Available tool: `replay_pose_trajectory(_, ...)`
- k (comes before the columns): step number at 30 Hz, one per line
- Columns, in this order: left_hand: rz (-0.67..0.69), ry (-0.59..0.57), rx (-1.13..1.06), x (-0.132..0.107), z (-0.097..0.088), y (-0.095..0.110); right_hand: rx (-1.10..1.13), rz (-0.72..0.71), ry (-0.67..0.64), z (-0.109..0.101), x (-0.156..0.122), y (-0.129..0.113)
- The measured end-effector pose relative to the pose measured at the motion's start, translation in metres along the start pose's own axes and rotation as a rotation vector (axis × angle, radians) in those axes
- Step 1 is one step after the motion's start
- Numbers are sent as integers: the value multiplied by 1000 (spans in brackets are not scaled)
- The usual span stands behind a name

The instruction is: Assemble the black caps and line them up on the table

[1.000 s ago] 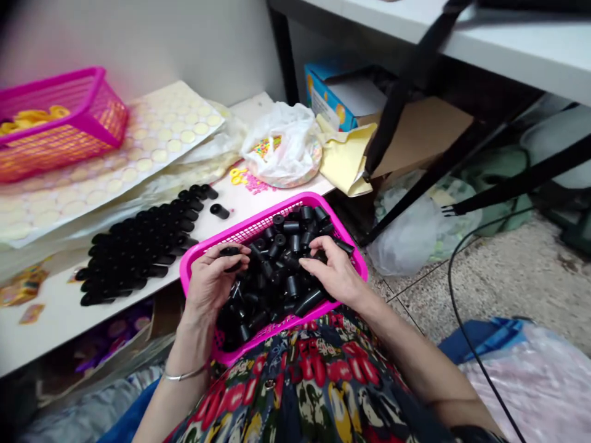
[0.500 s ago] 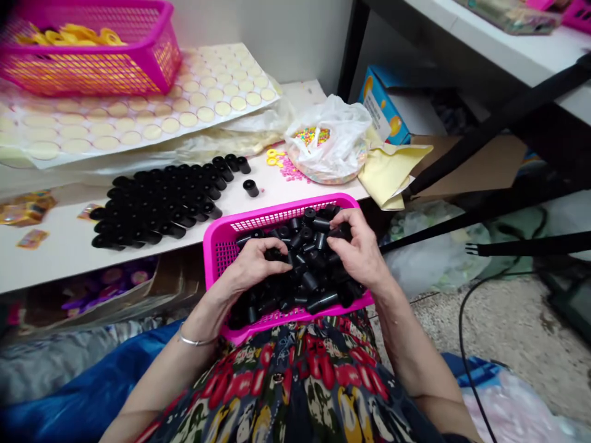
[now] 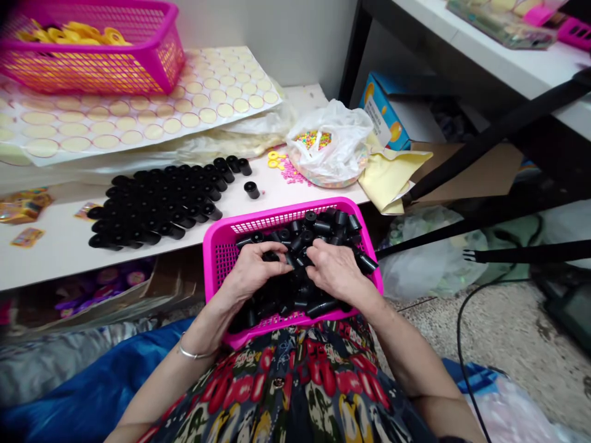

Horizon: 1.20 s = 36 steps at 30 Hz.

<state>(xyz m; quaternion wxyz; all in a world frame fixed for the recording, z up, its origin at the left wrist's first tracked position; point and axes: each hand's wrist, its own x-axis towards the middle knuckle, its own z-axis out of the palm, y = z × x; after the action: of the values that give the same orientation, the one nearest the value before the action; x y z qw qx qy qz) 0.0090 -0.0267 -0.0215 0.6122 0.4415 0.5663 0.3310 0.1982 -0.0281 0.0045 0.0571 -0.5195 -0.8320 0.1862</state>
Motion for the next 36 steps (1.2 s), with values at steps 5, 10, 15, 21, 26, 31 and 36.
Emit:
replay_pose_trajectory(5, -100, -192, -552, -2, 10, 6, 776, -57, 346, -1, 4, -5)
replay_pose_trajectory(10, -146, -230, -842, -2, 16, 6, 981, -23, 451, 4, 9, -18)
replay_pose_trajectory(15, -118, -75, -803, 0, 11, 6, 1335, 108, 575, 11, 20, -21)
replay_pose_trajectory(21, -42, 24, -698, -5, 20, 8, 1628, 203, 634, 16, 33, -24)
replay_pose_trajectory(26, 8, 56, -684, -5, 23, 8, 1602, 252, 660, 22, 34, -24)
replay_pose_trajectory(31, 37, 58, -634, -5, 22, 4, 1617, 274, 678, 26, 36, -24)
replay_pose_trajectory(36, 53, 94, -617, -5, 25, 4, 1386, 279, 679, 34, 34, -23)
